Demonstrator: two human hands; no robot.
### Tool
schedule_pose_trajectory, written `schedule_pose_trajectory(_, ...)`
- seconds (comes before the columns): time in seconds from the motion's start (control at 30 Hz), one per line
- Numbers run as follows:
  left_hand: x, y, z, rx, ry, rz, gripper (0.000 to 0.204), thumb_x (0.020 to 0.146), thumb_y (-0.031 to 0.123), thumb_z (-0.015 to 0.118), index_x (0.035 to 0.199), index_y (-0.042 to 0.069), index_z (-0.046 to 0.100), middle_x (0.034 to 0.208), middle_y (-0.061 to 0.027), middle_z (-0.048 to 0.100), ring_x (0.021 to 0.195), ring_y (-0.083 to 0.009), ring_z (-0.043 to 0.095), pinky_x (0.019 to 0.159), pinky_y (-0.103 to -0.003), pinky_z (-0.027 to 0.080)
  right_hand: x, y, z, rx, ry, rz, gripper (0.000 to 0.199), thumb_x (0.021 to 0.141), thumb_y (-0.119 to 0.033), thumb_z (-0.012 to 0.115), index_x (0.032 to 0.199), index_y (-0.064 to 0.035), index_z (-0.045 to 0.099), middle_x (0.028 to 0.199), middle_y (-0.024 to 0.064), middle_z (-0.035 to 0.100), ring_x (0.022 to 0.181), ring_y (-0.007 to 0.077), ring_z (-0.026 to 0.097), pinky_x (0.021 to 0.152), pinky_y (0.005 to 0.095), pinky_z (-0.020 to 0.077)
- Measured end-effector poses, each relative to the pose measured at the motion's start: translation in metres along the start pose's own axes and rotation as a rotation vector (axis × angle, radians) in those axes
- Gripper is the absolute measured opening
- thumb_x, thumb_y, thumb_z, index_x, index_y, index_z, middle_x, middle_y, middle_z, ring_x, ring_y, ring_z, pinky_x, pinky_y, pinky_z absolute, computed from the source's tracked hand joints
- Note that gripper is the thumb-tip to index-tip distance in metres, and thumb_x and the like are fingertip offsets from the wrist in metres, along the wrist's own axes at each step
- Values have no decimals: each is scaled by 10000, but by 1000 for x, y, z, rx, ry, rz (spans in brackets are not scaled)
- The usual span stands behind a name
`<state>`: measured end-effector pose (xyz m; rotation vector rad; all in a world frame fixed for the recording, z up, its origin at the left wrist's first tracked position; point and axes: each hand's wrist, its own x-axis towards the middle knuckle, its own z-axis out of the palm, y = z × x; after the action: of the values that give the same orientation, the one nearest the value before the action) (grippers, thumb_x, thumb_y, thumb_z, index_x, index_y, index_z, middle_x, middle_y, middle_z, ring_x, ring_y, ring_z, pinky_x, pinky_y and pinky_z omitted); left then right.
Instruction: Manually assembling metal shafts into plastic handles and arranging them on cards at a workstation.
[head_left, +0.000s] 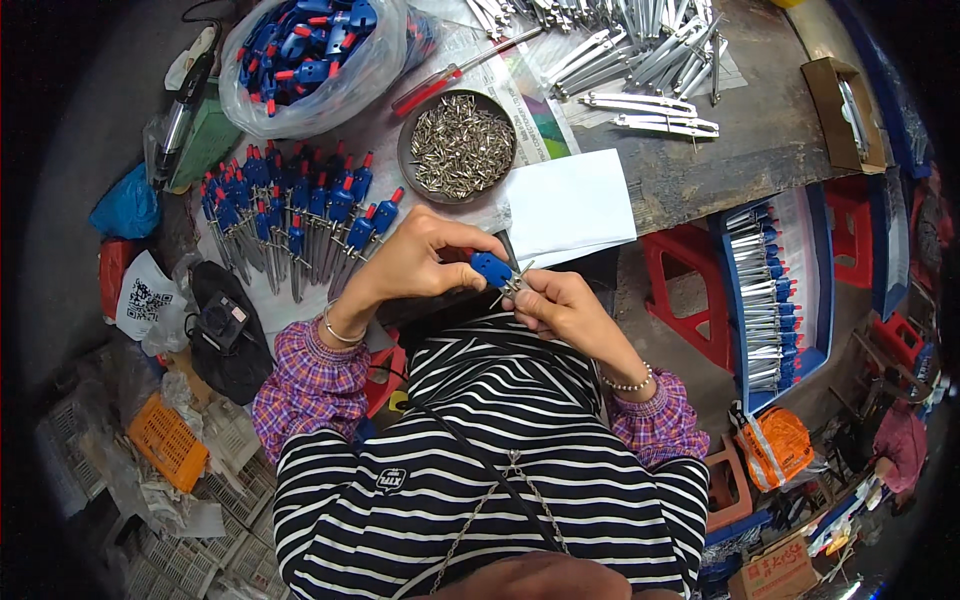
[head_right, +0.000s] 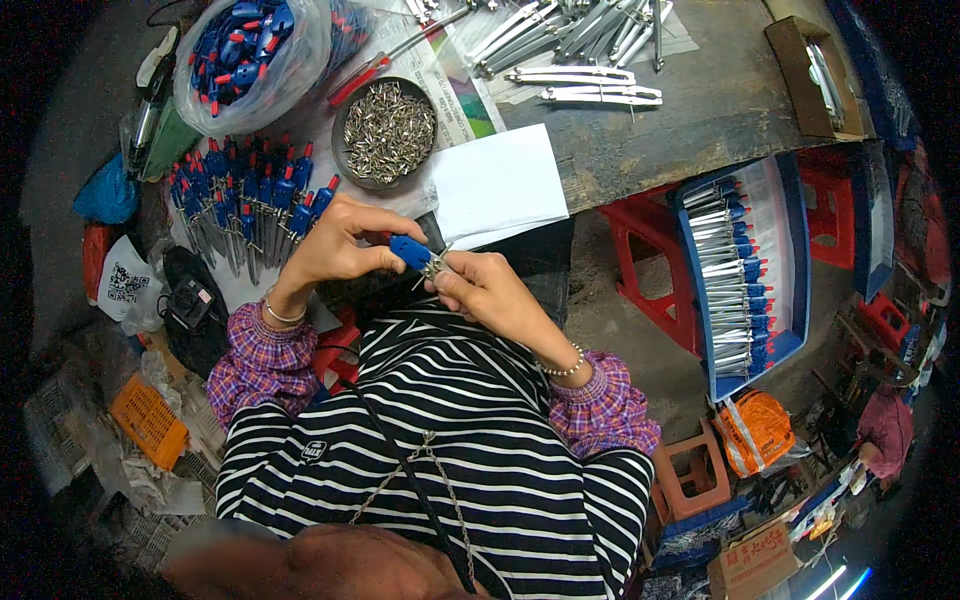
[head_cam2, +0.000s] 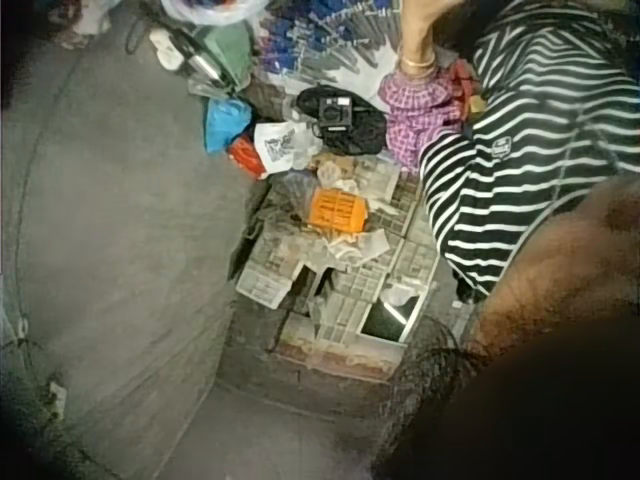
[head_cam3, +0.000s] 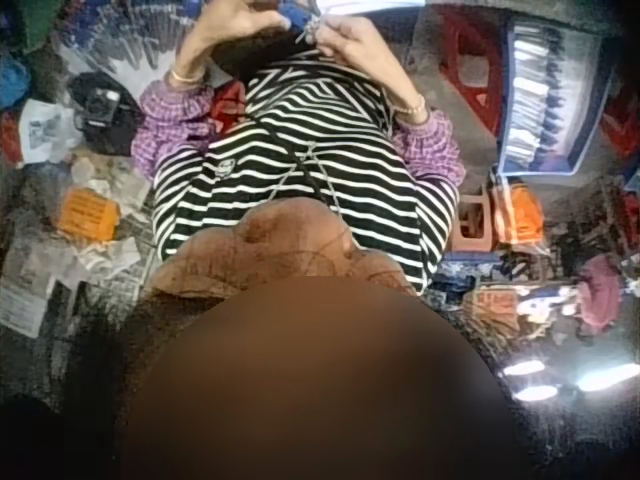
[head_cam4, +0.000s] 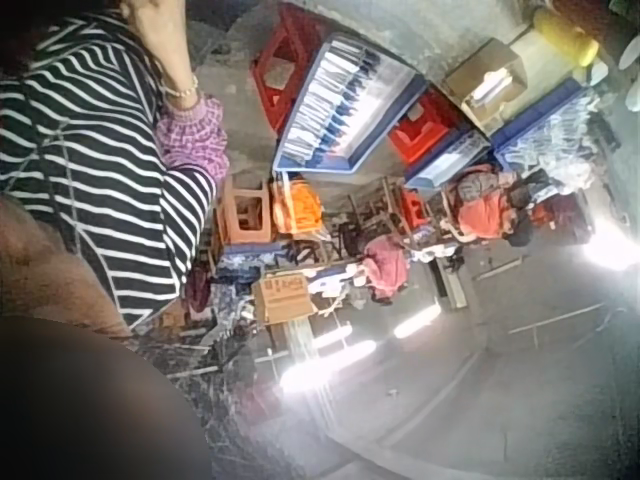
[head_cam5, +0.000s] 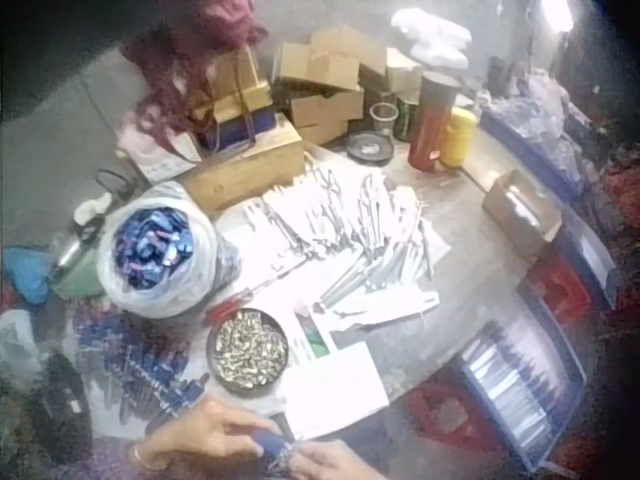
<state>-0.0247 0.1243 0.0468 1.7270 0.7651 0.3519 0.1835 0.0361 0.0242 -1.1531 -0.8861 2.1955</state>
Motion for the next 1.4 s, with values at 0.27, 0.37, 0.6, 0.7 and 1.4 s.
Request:
schedule_pose_trajectory(0.27,0,-2,2,10,25,34,301,629,59,751,924,36,691,676,-71,666,542,-87,585,488,-226,428,-1,-3,0,25,-23,26,207,924,-154,487,861,13,591,607,-54,465,507,18,381,443,172,302)
schedule_pose_trajectory(0.37,0,-2,2,20,6,8,301,629,54,750,924,39,692,684,-74,669,552,-89,595,494,-224,436,-1,-2,0,40,-28,35,212,927,-163,487,866,10,593,608,-56,464,506,15,377,442,169,301)
schedule_pose_trajectory(0.6,-2,7,3,0,25,-43,285,645,33,725,921,-13,672,687,-76,662,551,-86,610,509,-206,473,-1,1,-2,51,-58,53,239,942,-223,495,932,-3,588,643,-67,457,531,-1,377,461,142,307)
schedule_pose_trajectory(0.7,-3,6,3,8,21,-39,283,644,28,722,921,-12,673,683,-75,660,541,-83,606,499,-203,468,-1,1,-2,49,-66,48,244,943,-229,494,931,-3,587,642,-66,456,531,1,376,462,143,306)
schedule_pose_trajectory(1.4,-1,11,2,-4,-2,-95,285,635,37,715,916,6,676,707,-87,670,576,-101,603,523,-230,456,-3,2,-1,45,-54,12,213,945,-177,483,912,12,577,619,-55,448,503,9,358,440,158,288)
